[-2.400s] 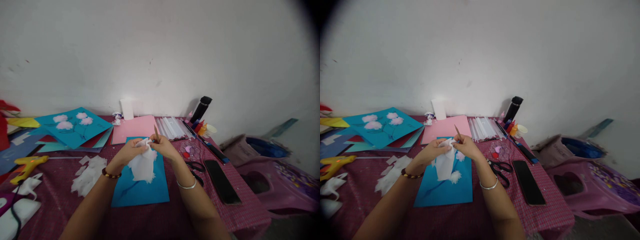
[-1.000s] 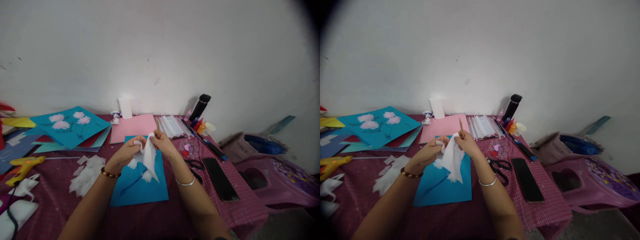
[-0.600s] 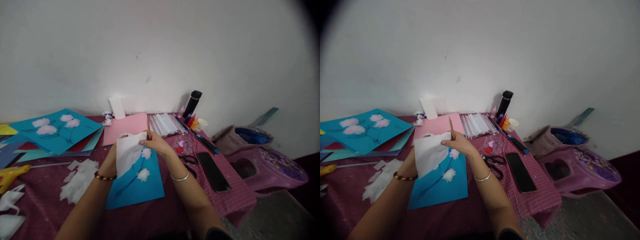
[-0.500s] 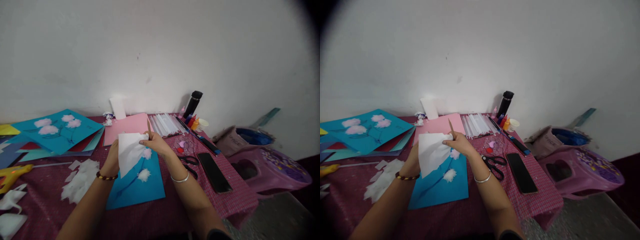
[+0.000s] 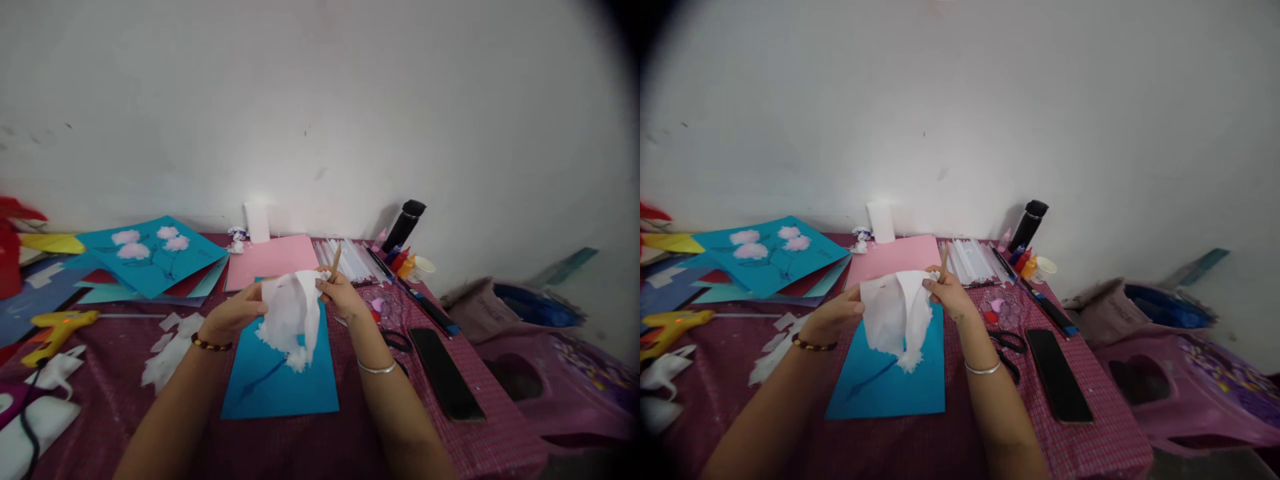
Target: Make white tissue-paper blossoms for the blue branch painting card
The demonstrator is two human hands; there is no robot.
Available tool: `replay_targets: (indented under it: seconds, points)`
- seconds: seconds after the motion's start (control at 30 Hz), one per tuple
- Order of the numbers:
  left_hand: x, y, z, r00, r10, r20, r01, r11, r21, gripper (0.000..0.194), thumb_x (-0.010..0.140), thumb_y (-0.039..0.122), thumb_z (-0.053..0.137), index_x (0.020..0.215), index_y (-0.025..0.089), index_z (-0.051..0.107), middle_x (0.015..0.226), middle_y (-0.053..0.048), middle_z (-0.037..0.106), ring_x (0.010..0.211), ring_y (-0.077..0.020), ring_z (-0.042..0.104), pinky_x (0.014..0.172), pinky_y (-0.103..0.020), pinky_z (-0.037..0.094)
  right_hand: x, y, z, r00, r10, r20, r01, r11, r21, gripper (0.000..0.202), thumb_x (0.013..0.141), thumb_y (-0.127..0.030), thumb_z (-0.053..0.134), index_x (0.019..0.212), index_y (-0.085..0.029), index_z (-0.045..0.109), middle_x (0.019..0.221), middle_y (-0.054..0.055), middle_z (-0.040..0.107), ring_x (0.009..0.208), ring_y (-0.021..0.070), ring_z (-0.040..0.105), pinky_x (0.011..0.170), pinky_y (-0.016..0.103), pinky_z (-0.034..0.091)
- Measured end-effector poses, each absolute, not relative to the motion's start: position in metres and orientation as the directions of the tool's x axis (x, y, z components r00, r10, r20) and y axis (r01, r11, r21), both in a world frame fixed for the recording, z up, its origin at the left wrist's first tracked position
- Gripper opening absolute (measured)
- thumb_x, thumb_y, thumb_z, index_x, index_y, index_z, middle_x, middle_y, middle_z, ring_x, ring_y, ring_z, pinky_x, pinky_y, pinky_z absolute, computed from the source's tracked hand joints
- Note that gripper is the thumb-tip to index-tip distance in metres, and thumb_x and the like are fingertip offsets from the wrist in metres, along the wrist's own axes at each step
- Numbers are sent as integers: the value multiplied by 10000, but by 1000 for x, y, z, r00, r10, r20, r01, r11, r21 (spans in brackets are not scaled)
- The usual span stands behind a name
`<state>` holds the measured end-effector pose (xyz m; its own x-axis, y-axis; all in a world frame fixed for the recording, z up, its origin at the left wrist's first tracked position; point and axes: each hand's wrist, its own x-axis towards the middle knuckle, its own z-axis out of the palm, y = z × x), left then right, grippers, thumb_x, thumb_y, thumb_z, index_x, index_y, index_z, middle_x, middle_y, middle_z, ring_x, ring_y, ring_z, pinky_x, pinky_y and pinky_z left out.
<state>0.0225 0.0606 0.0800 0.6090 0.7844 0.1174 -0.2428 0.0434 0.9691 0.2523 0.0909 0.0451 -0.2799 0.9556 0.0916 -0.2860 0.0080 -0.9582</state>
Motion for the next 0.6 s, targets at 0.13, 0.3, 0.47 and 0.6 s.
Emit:
replay_targets:
  seconds: [0.13, 0.3, 0.47, 0.6]
  points:
    - [21, 63, 82, 696, 710, 103, -194, 48, 980, 631, 634, 497, 759, 1141, 144, 631, 1058, -119, 669, 904, -240, 619, 744, -295, 479, 249, 89, 41, -408, 907, 100, -242, -2, -970, 319, 675, -410, 740, 804, -198, 539, 559, -95, 373, 417, 40, 242, 383, 194, 169]
    - [20, 65, 86, 696, 716, 51, -45, -27, 999, 525, 713, 429, 698, 1143, 138, 620, 1004, -98, 673, 839, -197, 601, 703, -267, 468, 245, 84, 46, -450, 886, 111, -120, 63, -991, 294, 716, -410, 710, 800, -187, 537, 589, -79, 412, 475, 57, 332, 439, 194, 243]
    - [30, 59, 92, 671, 741, -33, 281, -213, 936, 330, 691, 295, 687, 981, 144, 648, 845, -29, 656, 713, -153, 574, 596, -224, 442, 242, 76, 55, -503, 859, 94, 32, 127, -991, 248, 735, -363, 666, 820, -167, 539, 639, -61, 465, 543, 73, 403, 507, 197, 304]
    - [37, 54, 92, 649, 761, -5, 326, -272, 905, 195, 672, 265, 677, 820, 146, 634, 774, -7, 629, 717, -158, 568, 588, -219, 434, 241, 71, 64, -512, 854, 91, 172, 206, -963, 146, 754, -279, 612, 806, -160, 545, 652, -53, 467, 554, 78, 403, 507, 198, 302]
